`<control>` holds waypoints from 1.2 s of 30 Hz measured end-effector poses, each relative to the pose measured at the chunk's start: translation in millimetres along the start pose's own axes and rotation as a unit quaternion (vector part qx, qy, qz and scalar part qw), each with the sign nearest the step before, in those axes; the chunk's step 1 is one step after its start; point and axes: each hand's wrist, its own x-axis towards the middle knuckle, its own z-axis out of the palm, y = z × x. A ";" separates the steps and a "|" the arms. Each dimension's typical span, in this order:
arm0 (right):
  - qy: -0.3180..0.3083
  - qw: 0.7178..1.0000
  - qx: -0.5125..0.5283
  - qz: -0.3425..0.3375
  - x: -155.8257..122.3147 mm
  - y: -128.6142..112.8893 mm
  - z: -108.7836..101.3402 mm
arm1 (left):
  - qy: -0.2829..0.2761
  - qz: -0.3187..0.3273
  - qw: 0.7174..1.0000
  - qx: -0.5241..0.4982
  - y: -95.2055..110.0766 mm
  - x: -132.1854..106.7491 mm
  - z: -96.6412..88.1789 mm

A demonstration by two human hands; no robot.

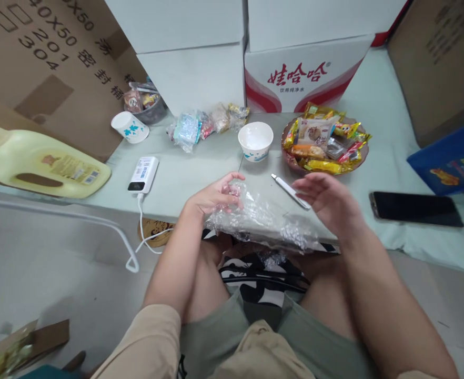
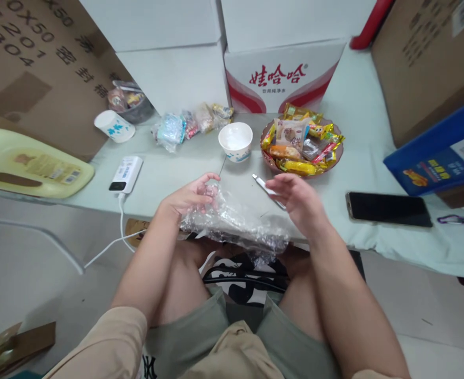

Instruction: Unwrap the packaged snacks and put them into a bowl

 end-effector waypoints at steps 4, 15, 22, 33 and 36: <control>-0.187 0.970 0.001 0.155 4.3 7.2 36.8 | -0.039 -0.017 0.999 0.007 0.6 -1.8 4.2; -0.051 0.979 0.120 0.155 6.2 17.0 60.8 | 0.011 0.051 0.974 -0.219 -6.7 18.4 -9.2; 0.031 0.954 0.140 0.265 17.1 22.0 61.6 | 0.046 0.013 0.988 -0.144 -15.5 26.1 18.9; -0.027 0.982 0.073 0.171 14.4 33.4 62.3 | 0.055 0.079 0.987 -0.128 -11.4 6.4 9.5; 0.002 0.976 0.091 0.196 17.2 33.6 62.6 | 0.049 0.001 0.997 -0.066 -15.0 14.5 11.9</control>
